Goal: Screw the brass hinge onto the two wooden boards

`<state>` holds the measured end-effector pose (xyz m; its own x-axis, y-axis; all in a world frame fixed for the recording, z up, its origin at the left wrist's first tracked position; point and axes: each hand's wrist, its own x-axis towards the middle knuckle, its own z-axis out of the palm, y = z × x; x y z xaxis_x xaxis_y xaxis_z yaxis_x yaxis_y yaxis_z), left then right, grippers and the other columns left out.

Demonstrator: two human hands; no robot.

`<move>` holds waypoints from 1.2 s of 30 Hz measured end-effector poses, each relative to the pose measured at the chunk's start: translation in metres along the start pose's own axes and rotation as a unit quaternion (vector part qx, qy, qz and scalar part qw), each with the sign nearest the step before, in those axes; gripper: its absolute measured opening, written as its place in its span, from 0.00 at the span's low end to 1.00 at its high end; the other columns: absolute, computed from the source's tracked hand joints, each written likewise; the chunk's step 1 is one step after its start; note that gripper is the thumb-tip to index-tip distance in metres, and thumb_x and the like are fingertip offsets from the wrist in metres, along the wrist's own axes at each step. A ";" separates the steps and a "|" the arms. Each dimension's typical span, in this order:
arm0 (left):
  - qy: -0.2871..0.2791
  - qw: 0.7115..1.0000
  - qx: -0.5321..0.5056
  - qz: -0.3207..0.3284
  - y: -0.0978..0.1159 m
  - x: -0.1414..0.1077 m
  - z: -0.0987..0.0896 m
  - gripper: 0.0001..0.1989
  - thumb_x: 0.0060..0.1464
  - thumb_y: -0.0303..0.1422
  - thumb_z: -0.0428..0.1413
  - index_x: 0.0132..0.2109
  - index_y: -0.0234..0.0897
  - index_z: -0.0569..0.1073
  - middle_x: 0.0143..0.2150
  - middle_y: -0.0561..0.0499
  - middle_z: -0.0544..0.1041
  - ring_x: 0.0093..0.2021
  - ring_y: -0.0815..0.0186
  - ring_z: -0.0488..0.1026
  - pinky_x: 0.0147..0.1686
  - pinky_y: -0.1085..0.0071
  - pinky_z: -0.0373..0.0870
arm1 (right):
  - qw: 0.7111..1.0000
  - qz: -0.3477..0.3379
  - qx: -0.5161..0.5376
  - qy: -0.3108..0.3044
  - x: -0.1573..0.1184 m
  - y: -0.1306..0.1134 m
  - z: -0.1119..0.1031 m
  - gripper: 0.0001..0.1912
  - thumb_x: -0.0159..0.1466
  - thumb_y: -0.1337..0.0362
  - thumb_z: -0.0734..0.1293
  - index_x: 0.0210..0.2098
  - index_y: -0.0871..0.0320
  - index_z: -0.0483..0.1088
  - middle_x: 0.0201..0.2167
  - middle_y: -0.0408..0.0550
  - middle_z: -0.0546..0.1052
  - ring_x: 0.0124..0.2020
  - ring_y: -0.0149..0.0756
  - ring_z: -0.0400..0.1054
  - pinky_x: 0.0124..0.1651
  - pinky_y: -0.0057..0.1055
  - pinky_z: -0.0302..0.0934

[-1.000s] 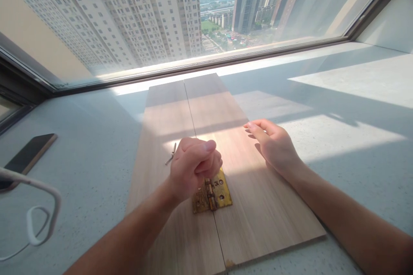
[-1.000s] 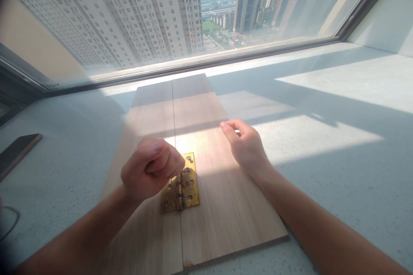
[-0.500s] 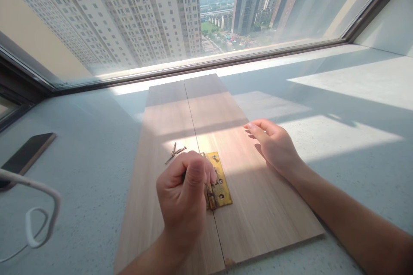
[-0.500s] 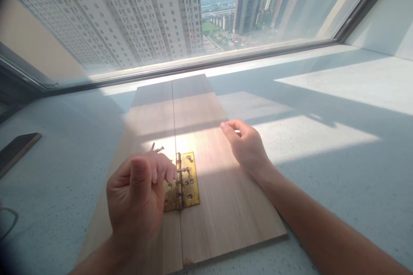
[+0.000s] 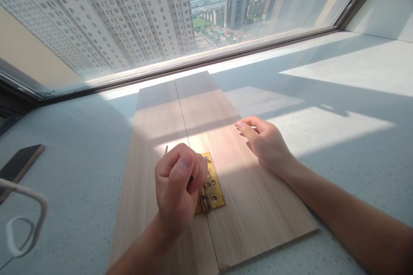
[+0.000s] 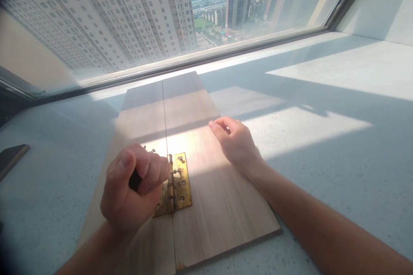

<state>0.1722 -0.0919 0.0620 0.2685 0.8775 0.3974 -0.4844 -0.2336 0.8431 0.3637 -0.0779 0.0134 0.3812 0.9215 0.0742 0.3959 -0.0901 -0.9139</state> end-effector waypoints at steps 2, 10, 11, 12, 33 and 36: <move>-0.011 1.000 0.012 -0.013 0.001 0.002 -0.003 0.23 0.61 0.42 0.51 0.22 0.36 0.58 0.15 0.58 0.54 0.16 0.75 0.51 0.18 0.74 0.51 | 1.000 -0.002 -0.003 -0.001 -0.001 -0.001 0.000 0.18 0.62 0.46 0.64 0.34 0.53 0.74 0.31 0.44 0.75 0.36 0.38 0.69 0.35 0.32 0.59; 0.188 0.961 0.197 0.054 0.001 -0.026 0.015 0.18 0.61 0.39 0.54 0.25 0.35 0.71 0.21 0.54 0.68 0.25 0.70 0.66 0.27 0.71 0.63 | 1.000 -0.001 0.000 -0.006 -0.003 -0.005 -0.001 0.18 0.62 0.47 0.63 0.34 0.54 0.74 0.32 0.44 0.75 0.34 0.36 0.68 0.33 0.32 0.58; 0.211 0.956 0.195 0.062 0.000 -0.029 0.019 0.19 0.62 0.38 0.53 0.24 0.35 0.68 0.20 0.55 0.65 0.23 0.71 0.64 0.26 0.72 0.62 | 1.000 -0.001 0.001 -0.006 -0.003 -0.005 -0.001 0.18 0.62 0.47 0.63 0.34 0.54 0.74 0.32 0.44 0.75 0.34 0.36 0.68 0.33 0.32 0.58; 0.223 0.955 0.180 0.078 -0.001 -0.031 0.024 0.21 0.63 0.38 0.51 0.22 0.34 0.64 0.19 0.56 0.61 0.22 0.72 0.61 0.24 0.73 0.60 | 1.000 -0.001 0.002 -0.006 -0.003 -0.006 -0.001 0.17 0.62 0.47 0.64 0.33 0.54 0.74 0.31 0.44 0.74 0.33 0.36 0.67 0.32 0.32 0.58; 0.010 0.998 0.059 -0.022 0.014 -0.004 0.002 0.26 0.55 0.42 0.52 0.17 0.35 0.51 0.17 0.52 0.54 0.21 0.69 0.55 0.22 0.67 0.54 | 1.000 -0.004 0.003 0.000 -0.003 -0.006 0.000 0.19 0.61 0.46 0.63 0.33 0.56 0.74 0.27 0.45 0.72 0.25 0.33 0.61 0.28 0.31 0.56; 0.066 0.996 0.050 -0.025 0.010 0.000 0.008 0.29 0.57 0.49 0.51 0.16 0.36 0.55 0.15 0.55 0.52 0.18 0.71 0.53 0.20 0.69 0.52 | 1.000 -0.005 0.002 -0.003 -0.003 -0.006 0.000 0.19 0.61 0.46 0.63 0.33 0.56 0.75 0.27 0.45 0.72 0.26 0.32 0.62 0.29 0.31 0.57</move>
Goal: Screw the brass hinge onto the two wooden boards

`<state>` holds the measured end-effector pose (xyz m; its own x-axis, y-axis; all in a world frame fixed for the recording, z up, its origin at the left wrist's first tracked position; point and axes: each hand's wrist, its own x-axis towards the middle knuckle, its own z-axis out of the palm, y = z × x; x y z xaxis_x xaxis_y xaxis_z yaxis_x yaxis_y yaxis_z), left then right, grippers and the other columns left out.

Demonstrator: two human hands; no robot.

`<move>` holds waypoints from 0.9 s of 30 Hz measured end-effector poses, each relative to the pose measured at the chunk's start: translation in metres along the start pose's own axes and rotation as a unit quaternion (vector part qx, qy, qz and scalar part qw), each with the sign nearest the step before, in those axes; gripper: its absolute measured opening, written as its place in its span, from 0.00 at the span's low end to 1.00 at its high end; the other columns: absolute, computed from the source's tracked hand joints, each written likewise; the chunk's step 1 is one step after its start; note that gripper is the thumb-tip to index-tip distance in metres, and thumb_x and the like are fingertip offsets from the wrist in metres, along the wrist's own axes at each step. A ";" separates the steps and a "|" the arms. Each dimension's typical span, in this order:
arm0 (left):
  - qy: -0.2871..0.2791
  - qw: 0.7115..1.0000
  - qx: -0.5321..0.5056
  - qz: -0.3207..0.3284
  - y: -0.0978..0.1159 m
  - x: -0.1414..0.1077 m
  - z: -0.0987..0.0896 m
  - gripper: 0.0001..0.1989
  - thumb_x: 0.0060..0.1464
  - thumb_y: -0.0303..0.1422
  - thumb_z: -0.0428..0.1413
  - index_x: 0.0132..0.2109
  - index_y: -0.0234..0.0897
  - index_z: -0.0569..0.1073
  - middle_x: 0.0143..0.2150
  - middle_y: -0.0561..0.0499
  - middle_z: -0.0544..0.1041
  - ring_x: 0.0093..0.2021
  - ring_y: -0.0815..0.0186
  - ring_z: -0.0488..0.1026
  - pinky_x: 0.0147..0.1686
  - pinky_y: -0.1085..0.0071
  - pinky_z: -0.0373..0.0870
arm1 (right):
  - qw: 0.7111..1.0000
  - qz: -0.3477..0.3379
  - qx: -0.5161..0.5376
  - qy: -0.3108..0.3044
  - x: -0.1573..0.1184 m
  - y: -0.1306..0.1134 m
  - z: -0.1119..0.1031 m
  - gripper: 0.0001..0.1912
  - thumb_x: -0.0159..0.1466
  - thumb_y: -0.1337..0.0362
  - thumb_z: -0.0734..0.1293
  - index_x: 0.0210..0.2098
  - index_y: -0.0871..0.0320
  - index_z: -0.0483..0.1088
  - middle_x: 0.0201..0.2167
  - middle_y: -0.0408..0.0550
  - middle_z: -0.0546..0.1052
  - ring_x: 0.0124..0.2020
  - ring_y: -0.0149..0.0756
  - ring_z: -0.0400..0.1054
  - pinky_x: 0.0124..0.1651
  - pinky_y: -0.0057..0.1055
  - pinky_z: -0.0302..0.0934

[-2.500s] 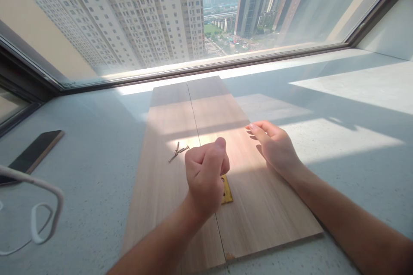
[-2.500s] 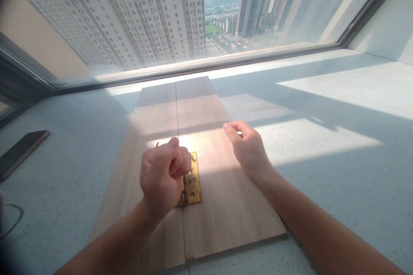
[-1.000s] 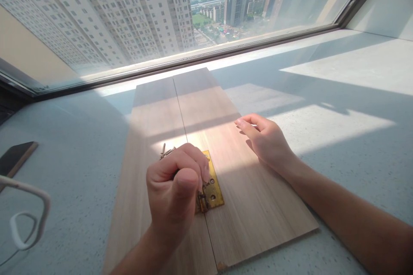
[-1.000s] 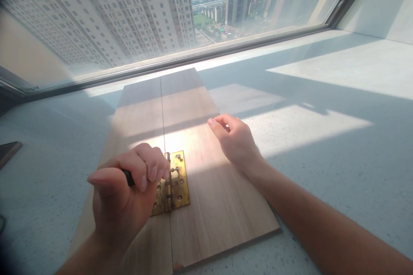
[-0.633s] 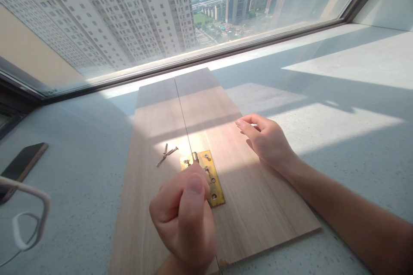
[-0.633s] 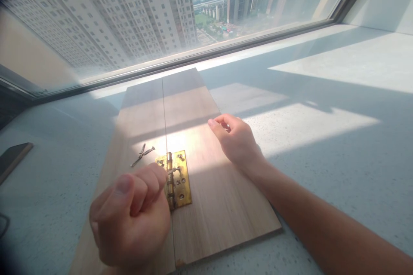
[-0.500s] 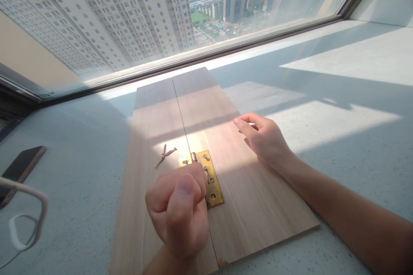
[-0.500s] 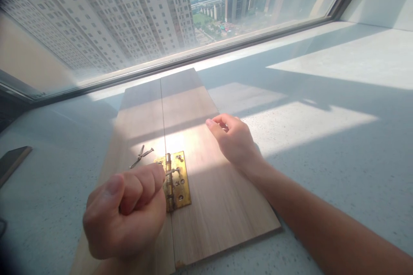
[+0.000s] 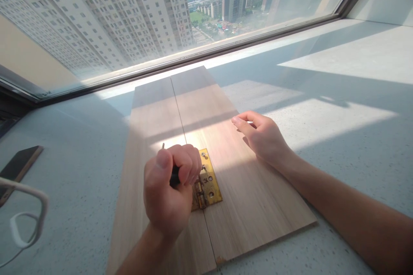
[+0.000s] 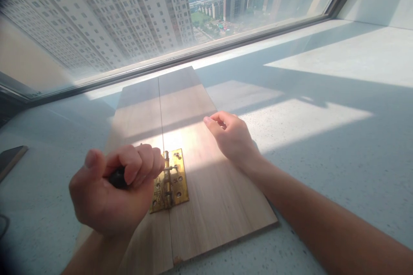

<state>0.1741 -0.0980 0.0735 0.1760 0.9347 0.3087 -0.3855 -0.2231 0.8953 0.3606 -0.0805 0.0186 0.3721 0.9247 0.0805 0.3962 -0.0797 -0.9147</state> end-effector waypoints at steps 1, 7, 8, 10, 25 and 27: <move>0.034 0.999 0.004 0.010 -0.002 0.001 0.003 0.30 0.58 0.51 0.51 0.16 0.36 0.56 0.14 0.56 0.51 0.16 0.72 0.53 0.19 0.70 0.52 | 1.000 -0.001 0.000 -0.001 0.000 0.000 0.000 0.19 0.61 0.46 0.63 0.33 0.56 0.74 0.27 0.45 0.72 0.26 0.32 0.62 0.29 0.31 0.57; 0.209 0.970 0.073 0.103 -0.010 -0.009 0.019 0.27 0.59 0.45 0.55 0.18 0.35 0.60 0.15 0.57 0.59 0.18 0.72 0.60 0.20 0.71 0.56 | 1.000 -0.004 -0.002 -0.002 0.000 0.001 -0.001 0.19 0.61 0.46 0.63 0.32 0.55 0.74 0.28 0.45 0.73 0.25 0.32 0.62 0.29 0.31 0.56; 0.211 0.969 0.065 0.108 -0.011 -0.011 0.021 0.27 0.60 0.44 0.54 0.17 0.35 0.58 0.15 0.57 0.57 0.18 0.73 0.57 0.20 0.71 0.54 | 1.000 -0.004 -0.002 -0.002 0.000 0.001 -0.001 0.19 0.61 0.46 0.63 0.32 0.55 0.74 0.27 0.45 0.72 0.25 0.32 0.62 0.29 0.31 0.56; 0.191 0.973 0.040 0.121 -0.012 -0.015 0.023 0.29 0.60 0.44 0.53 0.17 0.34 0.53 0.15 0.57 0.50 0.17 0.74 0.51 0.20 0.71 0.50 | 1.000 -0.004 -0.003 0.000 0.000 0.001 0.000 0.19 0.61 0.46 0.63 0.32 0.56 0.74 0.27 0.45 0.72 0.25 0.33 0.61 0.28 0.32 0.55; -0.137 0.989 -0.018 0.048 -0.005 0.006 -0.004 0.22 0.57 0.33 0.50 0.19 0.36 0.48 0.15 0.57 0.45 0.16 0.74 0.42 0.18 0.70 0.41 | 1.000 -0.003 0.004 0.010 -0.001 0.000 0.002 0.18 0.61 0.47 0.64 0.32 0.55 0.74 0.26 0.45 0.72 0.27 0.34 0.63 0.30 0.32 0.56; -0.183 0.982 -0.019 0.026 -0.004 0.010 -0.012 0.23 0.57 0.34 0.50 0.19 0.36 0.49 0.15 0.57 0.45 0.16 0.74 0.43 0.18 0.70 0.42 | 1.000 -0.007 0.007 0.013 0.000 -0.001 0.002 0.18 0.61 0.47 0.64 0.32 0.56 0.74 0.25 0.45 0.72 0.28 0.35 0.64 0.31 0.32 0.57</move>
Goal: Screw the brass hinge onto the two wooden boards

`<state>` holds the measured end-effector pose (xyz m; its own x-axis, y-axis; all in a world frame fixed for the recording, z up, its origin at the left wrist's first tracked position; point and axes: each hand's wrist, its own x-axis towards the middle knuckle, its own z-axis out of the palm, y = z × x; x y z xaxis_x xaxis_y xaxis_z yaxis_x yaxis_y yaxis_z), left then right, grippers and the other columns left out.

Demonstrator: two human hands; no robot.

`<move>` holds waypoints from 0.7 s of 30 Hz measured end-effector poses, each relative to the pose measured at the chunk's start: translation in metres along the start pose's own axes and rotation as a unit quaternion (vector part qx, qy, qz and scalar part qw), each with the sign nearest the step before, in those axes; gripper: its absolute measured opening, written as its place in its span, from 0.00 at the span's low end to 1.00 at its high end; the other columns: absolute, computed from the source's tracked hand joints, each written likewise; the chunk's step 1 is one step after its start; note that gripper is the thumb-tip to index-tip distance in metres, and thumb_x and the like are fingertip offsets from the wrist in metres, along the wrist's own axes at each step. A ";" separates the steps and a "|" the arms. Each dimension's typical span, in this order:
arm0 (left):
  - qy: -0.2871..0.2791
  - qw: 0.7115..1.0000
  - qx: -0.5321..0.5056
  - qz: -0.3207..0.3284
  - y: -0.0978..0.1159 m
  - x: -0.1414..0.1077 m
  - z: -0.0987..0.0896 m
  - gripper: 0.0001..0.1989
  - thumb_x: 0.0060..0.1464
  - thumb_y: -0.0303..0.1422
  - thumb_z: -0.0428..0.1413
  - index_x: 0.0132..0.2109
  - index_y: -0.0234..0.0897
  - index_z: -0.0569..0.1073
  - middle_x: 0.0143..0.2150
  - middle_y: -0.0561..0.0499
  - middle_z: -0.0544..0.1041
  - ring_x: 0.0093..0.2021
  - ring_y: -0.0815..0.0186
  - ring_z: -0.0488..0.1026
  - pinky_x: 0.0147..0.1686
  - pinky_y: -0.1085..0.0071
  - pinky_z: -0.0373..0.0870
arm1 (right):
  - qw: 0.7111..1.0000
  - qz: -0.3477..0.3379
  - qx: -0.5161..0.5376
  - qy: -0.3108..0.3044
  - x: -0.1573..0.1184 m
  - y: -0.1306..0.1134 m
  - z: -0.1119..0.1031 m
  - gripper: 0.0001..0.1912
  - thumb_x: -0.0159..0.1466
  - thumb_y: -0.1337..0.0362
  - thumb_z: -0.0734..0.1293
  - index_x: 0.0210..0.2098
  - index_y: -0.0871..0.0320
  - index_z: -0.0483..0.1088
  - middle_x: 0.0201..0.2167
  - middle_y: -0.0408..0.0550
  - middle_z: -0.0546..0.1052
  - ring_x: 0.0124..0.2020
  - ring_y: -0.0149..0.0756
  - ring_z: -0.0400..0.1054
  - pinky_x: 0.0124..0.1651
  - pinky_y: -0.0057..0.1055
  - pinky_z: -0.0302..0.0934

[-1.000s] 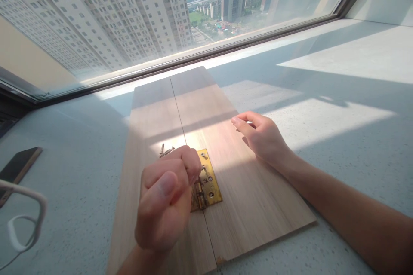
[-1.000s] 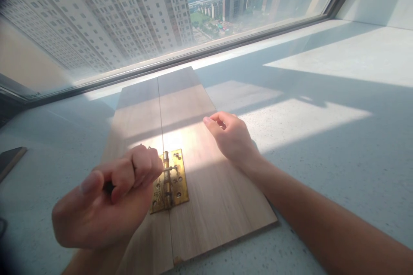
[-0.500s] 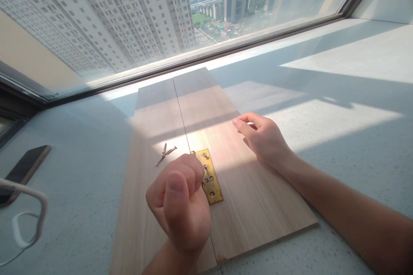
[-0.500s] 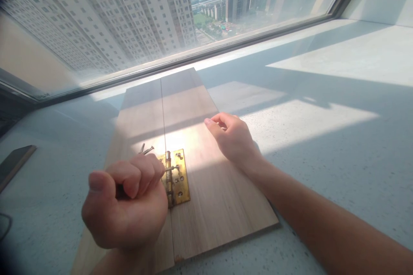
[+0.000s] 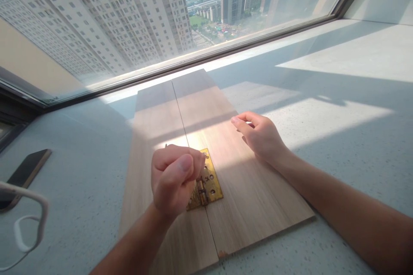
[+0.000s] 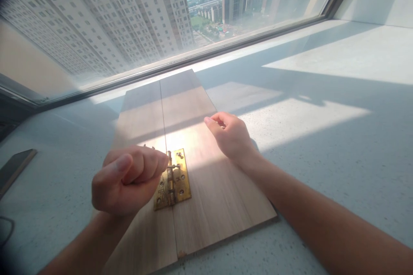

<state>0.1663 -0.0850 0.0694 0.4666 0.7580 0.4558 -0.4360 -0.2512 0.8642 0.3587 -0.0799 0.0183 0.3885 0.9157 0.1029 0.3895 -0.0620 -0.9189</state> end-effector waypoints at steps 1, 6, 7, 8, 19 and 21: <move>-0.017 1.000 0.003 -0.006 0.001 0.000 -0.003 0.23 0.57 0.35 0.50 0.19 0.36 0.49 0.15 0.57 0.45 0.16 0.74 0.43 0.18 0.70 0.42 | 1.000 -0.002 0.001 0.001 0.000 0.000 0.000 0.18 0.61 0.47 0.64 0.32 0.56 0.74 0.25 0.45 0.72 0.28 0.35 0.65 0.31 0.32 0.57; 0.059 0.998 0.017 -0.013 0.005 -0.004 -0.004 0.23 0.57 0.35 0.51 0.17 0.36 0.51 0.16 0.54 0.53 0.19 0.71 0.52 0.21 0.70 0.51 | 1.000 -0.005 -0.001 -0.001 0.000 0.000 -0.001 0.19 0.61 0.46 0.64 0.32 0.56 0.74 0.26 0.45 0.74 0.29 0.36 0.66 0.32 0.32 0.59; 0.109 0.994 0.023 -0.014 0.006 -0.006 0.000 0.24 0.56 0.36 0.51 0.17 0.36 0.51 0.17 0.54 0.54 0.21 0.70 0.55 0.23 0.70 0.54 | 1.000 -0.005 -0.001 -0.001 0.000 0.001 -0.001 0.19 0.61 0.46 0.64 0.32 0.56 0.74 0.26 0.45 0.74 0.30 0.36 0.66 0.33 0.32 0.59; 0.160 0.987 0.031 -0.015 0.006 -0.008 0.004 0.24 0.56 0.36 0.52 0.17 0.36 0.51 0.18 0.53 0.55 0.23 0.69 0.57 0.24 0.69 0.55 | 1.000 -0.005 -0.002 -0.001 0.000 0.001 -0.001 0.19 0.61 0.46 0.64 0.32 0.56 0.74 0.26 0.45 0.74 0.30 0.37 0.67 0.33 0.32 0.59; 0.300 0.953 0.014 0.040 -0.013 -0.003 0.035 0.25 0.60 0.33 0.50 0.17 0.35 0.50 0.14 0.58 0.46 0.15 0.75 0.47 0.17 0.73 0.44 | 1.000 -0.004 0.000 -0.007 0.000 0.002 -0.002 0.18 0.61 0.47 0.64 0.31 0.55 0.74 0.25 0.45 0.73 0.30 0.36 0.66 0.32 0.33 0.59; 0.257 0.965 0.018 0.041 -0.014 -0.002 0.031 0.27 0.59 0.32 0.51 0.16 0.35 0.49 0.14 0.58 0.45 0.14 0.76 0.47 0.16 0.73 0.45 | 1.000 -0.001 0.000 -0.007 0.000 0.001 -0.002 0.18 0.61 0.47 0.64 0.31 0.55 0.74 0.25 0.45 0.73 0.28 0.35 0.64 0.31 0.33 0.57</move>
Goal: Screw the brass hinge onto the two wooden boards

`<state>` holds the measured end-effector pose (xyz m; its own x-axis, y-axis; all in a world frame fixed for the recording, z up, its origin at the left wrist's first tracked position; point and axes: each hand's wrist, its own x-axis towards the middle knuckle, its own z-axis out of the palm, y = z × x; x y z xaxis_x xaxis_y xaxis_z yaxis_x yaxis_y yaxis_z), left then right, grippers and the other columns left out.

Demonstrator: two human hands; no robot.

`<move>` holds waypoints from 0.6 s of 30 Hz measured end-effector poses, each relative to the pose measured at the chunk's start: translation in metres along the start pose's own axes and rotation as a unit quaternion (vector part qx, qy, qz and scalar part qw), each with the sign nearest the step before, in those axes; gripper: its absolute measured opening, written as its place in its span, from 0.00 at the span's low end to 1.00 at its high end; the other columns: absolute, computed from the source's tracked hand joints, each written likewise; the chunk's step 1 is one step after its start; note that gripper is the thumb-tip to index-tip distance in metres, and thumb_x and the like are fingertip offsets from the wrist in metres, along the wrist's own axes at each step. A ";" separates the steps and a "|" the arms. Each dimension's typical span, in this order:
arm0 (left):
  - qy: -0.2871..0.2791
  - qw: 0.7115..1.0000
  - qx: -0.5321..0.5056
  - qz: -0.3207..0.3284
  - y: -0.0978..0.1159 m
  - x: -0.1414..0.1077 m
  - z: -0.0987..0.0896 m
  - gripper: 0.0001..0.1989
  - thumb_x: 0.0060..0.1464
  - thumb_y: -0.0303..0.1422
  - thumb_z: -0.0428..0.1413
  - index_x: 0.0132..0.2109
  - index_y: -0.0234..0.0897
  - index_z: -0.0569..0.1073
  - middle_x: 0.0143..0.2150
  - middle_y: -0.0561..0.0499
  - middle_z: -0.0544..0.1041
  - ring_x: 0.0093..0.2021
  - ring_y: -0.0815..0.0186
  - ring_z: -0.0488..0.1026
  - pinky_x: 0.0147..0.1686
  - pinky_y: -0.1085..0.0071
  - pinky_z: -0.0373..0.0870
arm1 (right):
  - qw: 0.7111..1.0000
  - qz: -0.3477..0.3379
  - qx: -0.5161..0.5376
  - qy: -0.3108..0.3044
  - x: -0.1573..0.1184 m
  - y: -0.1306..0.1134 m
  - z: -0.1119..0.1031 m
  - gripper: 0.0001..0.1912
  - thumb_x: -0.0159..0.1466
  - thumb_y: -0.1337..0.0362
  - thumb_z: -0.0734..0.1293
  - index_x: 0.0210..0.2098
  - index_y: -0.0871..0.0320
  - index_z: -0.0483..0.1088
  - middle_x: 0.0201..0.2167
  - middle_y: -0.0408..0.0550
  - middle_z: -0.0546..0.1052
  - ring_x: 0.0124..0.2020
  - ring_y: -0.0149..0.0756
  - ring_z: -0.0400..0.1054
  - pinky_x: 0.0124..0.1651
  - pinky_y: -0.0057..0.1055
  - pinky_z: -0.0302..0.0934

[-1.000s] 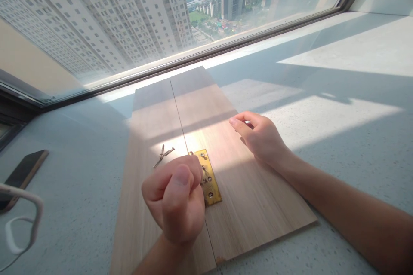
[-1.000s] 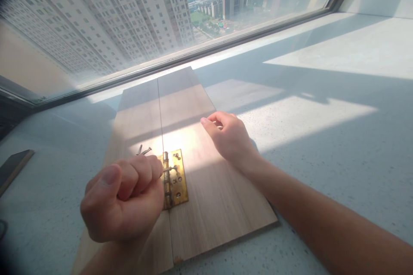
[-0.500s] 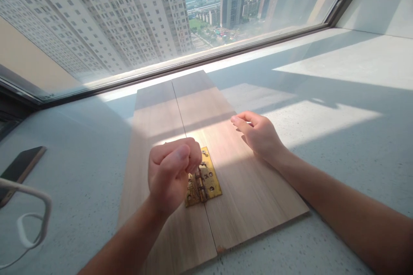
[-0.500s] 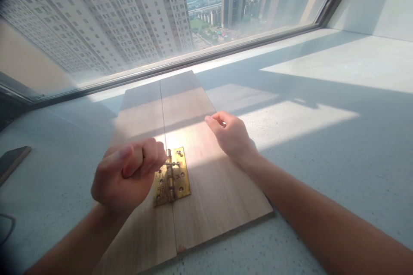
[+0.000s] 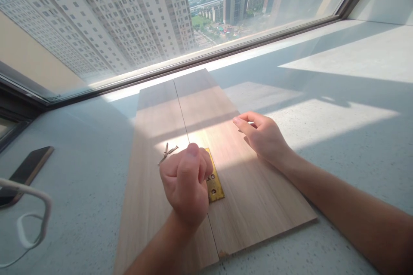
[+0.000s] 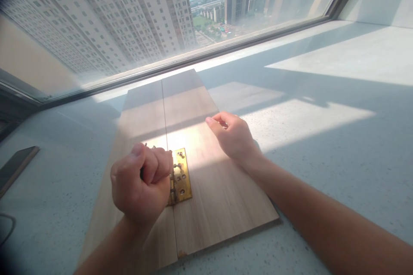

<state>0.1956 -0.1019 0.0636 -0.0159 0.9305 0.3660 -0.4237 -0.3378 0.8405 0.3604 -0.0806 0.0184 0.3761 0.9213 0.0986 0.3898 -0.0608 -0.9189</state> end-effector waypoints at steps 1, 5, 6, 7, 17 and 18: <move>-0.024 1.000 0.000 -0.006 0.000 0.002 -0.002 0.27 0.59 0.32 0.52 0.16 0.34 0.49 0.14 0.59 0.45 0.14 0.77 0.47 0.16 0.73 0.45 | 1.000 0.002 0.000 0.000 0.000 0.000 0.000 0.18 0.61 0.47 0.64 0.30 0.55 0.74 0.25 0.45 0.72 0.27 0.35 0.64 0.30 0.32 0.57; -0.135 0.989 -0.016 -0.051 0.003 0.013 -0.013 0.28 0.59 0.36 0.53 0.16 0.35 0.48 0.13 0.59 0.45 0.13 0.77 0.46 0.16 0.73 0.44 | 1.000 0.002 -0.009 0.002 0.000 -0.002 0.000 0.17 0.61 0.48 0.64 0.29 0.55 0.73 0.25 0.45 0.71 0.27 0.34 0.62 0.29 0.32 0.55; -0.164 0.984 -0.024 -0.061 0.004 0.017 -0.016 0.28 0.60 0.36 0.52 0.17 0.35 0.48 0.13 0.59 0.44 0.13 0.76 0.46 0.16 0.73 0.44 | 1.000 0.001 -0.011 0.002 0.000 -0.002 0.000 0.17 0.61 0.48 0.64 0.29 0.55 0.73 0.25 0.45 0.71 0.27 0.34 0.62 0.29 0.32 0.55; -0.196 0.978 -0.029 -0.071 0.005 0.019 -0.020 0.28 0.61 0.36 0.50 0.17 0.36 0.48 0.13 0.59 0.44 0.13 0.76 0.45 0.16 0.73 0.43 | 1.000 0.000 -0.011 0.001 -0.001 -0.003 0.000 0.17 0.61 0.49 0.64 0.29 0.55 0.73 0.25 0.45 0.71 0.27 0.34 0.62 0.29 0.33 0.55; -0.280 0.956 0.069 -0.054 0.011 0.003 -0.031 0.20 0.63 0.36 0.48 0.22 0.35 0.58 0.21 0.53 0.58 0.23 0.70 0.57 0.24 0.69 0.52 | 1.000 -0.008 0.003 -0.001 0.000 0.000 -0.001 0.17 0.62 0.48 0.64 0.31 0.56 0.74 0.25 0.44 0.73 0.30 0.35 0.66 0.31 0.31 0.58; -0.247 0.966 0.061 -0.051 0.011 0.002 -0.030 0.18 0.62 0.36 0.48 0.24 0.36 0.60 0.23 0.52 0.59 0.25 0.69 0.58 0.25 0.69 0.54 | 1.000 -0.008 0.004 -0.001 0.000 0.000 -0.001 0.17 0.62 0.48 0.64 0.31 0.56 0.74 0.25 0.44 0.73 0.30 0.35 0.66 0.32 0.31 0.58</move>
<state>0.1638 -0.0992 0.0616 0.4677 0.7884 0.3996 -0.2905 -0.2899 0.9119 0.3615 -0.0806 0.0186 0.3680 0.9230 0.1127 0.3892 -0.0428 -0.9202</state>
